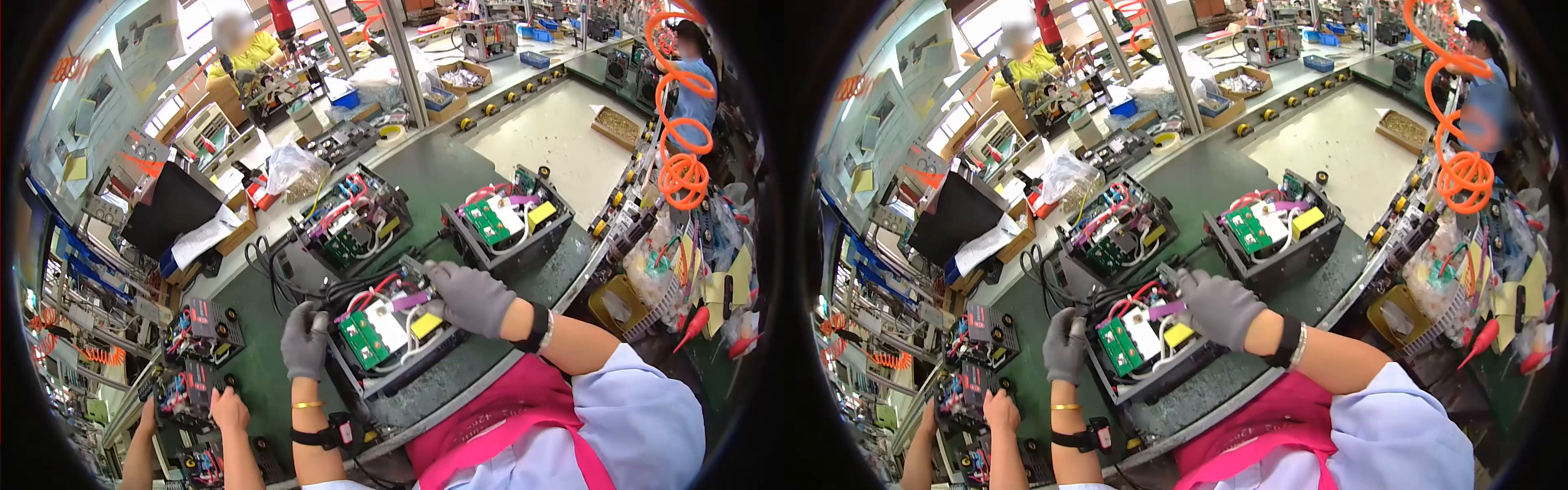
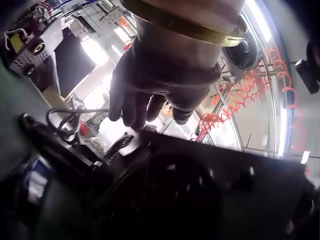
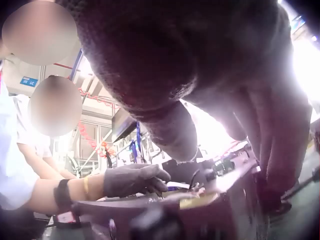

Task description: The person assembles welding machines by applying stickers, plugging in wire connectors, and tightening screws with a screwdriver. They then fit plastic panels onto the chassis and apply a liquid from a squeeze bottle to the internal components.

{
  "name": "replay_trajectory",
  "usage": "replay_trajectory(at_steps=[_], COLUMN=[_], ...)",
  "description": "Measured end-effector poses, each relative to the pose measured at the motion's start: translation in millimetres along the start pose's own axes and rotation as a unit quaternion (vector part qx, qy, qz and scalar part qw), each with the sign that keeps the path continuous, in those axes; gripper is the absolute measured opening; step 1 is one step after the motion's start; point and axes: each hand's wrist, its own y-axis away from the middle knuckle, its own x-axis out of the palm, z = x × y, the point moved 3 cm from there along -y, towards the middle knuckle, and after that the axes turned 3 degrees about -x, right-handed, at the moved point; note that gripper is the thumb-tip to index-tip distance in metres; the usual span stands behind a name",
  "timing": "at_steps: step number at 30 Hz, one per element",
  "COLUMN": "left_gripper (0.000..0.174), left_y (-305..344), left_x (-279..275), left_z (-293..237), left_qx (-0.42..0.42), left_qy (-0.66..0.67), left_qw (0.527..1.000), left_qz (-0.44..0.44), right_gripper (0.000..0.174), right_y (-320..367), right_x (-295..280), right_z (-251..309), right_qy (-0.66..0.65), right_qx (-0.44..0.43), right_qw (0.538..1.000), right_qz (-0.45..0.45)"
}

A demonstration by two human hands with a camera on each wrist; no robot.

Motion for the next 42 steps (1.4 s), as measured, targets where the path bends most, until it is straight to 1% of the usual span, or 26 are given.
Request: replay_trajectory(at_steps=[1, 2, 3, 5, 6, 7, 9, 11, 12, 13, 15, 16, 17, 19, 21, 22, 25, 26, 29, 30, 32, 35, 37, 38, 41, 42], left_gripper=[0.046, 0.057, 0.063, 0.066, 0.071, 0.071, 0.06, 0.048, 0.045, 0.055, 0.07, 0.081, 0.083, 0.085, 0.082, 0.082, 0.075, 0.073, 0.065, 0.064, 0.064, 0.062, 0.061, 0.061, 0.062, 0.062], left_y=[12, 14, 11, 10, -2, -1, 17, 28, 35, 48, 61, 71, 81, 96, 105, 107, 107, 106, 102, 100, 98, 94, 91, 93, 90, 87], left_x=[2, 6, 17, 12, 29, 26, 18, 14, 11, -1, -8, -17, -16, -8, 5, 6, 8, 6, 8, 11, 18, 27, 30, 31, 31, 31], left_z=[1, 10, 47, 44, 93, 85, 42, 31, 25, -6, -37, -56, -64, -71, -66, -65, -89, -100, -124, -129, -137, -143, -147, -152, -154, -154], left_qx=[-0.001, -0.096, -0.06, -0.105, -0.081, -0.072, -0.102, -0.112, -0.068, -0.018, 0.165, 0.209, 0.224, 0.312, 0.297, 0.288, 0.276, 0.287, 0.319, 0.327, 0.324, 0.293, 0.31, 0.315, 0.315, 0.313], left_qy=[-0.071, -0.061, 0.019, -0.028, -0.033, 0.05, 0.169, 0.21, 0.255, 0.237, 0.181, 0.067, -0.003, -0.123, -0.144, -0.147, -0.17, -0.193, -0.246, -0.261, -0.271, -0.237, -0.272, -0.274, -0.284, -0.286], left_qw=[0.997, 0.988, 0.988, 0.975, 0.969, 0.973, 0.956, 0.959, 0.957, 0.968, 0.969, 0.973, 0.97, 0.928, 0.929, 0.932, 0.931, 0.925, 0.911, 0.906, 0.906, 0.925, 0.91, 0.908, 0.906, 0.905], left_qz=[0.029, 0.1, 0.141, 0.193, 0.232, 0.215, 0.219, 0.153, 0.119, 0.085, -0.033, -0.066, -0.098, -0.159, -0.166, -0.164, -0.169, -0.159, -0.09, -0.065, -0.019, -0.052, -0.034, -0.025, 0.01, 0.02], right_gripper=[0.068, 0.068, 0.067, 0.063, 0.06, 0.055, 0.051, 0.05, 0.05, 0.05, 0.046, 0.045, 0.043, 0.045, 0.047, 0.053, 0.059, 0.07, 0.077, 0.085, 0.086, 0.083, 0.081, 0.079, 0.07, 0.061], right_y=[4, 5, 5, 3, 0, 1, 7, 23, 34, 43, 52, 50, 47, 40, 34, 38, 56, 56, 46, 39, 29, 19, 14, 9, -3, -3], right_x=[11, 14, 16, 22, 35, 35, 46, 48, 45, 32, 23, 24, 29, 55, 68, 73, 27, 23, 9, 11, 6, 6, 5, 5, 9, 9], right_z=[-4, -5, -6, -15, -26, -27, -31, -29, -26, -18, -11, -13, -18, -35, -46, -51, -19, -13, 12, 13, 20, 25, 25, 26, 23, 21], right_qy=[-0.012, 0.007, -0.004, -0.101, -0.154, -0.162, -0.197, -0.232, -0.249, -0.23, -0.248, -0.241, -0.236, -0.312, -0.348, -0.319, -0.122, -0.063, -0.038, -0.02, 0.028, 0.078, 0.074, 0.092, 0.174, 0.207], right_qx=[0.009, 0.046, 0.082, 0.128, 0.102, 0.082, 0.053, -0.003, -0.055, -0.075, -0.06, -0.074, -0.087, -0.052, -0.025, -0.026, -0.062, -0.08, -0.056, -0.038, -0.028, -0.021, -0.02, 0.005, -0.011, -0.05], right_qw=[0.999, 0.999, 0.996, 0.984, 0.98, 0.983, 0.978, 0.963, 0.944, 0.941, 0.928, 0.917, 0.904, 0.889, 0.885, 0.895, 0.925, 0.927, 0.947, 0.948, 0.955, 0.957, 0.958, 0.966, 0.967, 0.951], right_qz=[-0.033, -0.015, 0.022, 0.067, 0.071, 0.037, -0.044, -0.136, -0.21, -0.237, -0.271, -0.308, -0.346, -0.33, -0.307, -0.31, -0.354, -0.361, -0.313, -0.315, -0.294, -0.28, -0.275, -0.243, -0.188, -0.226])
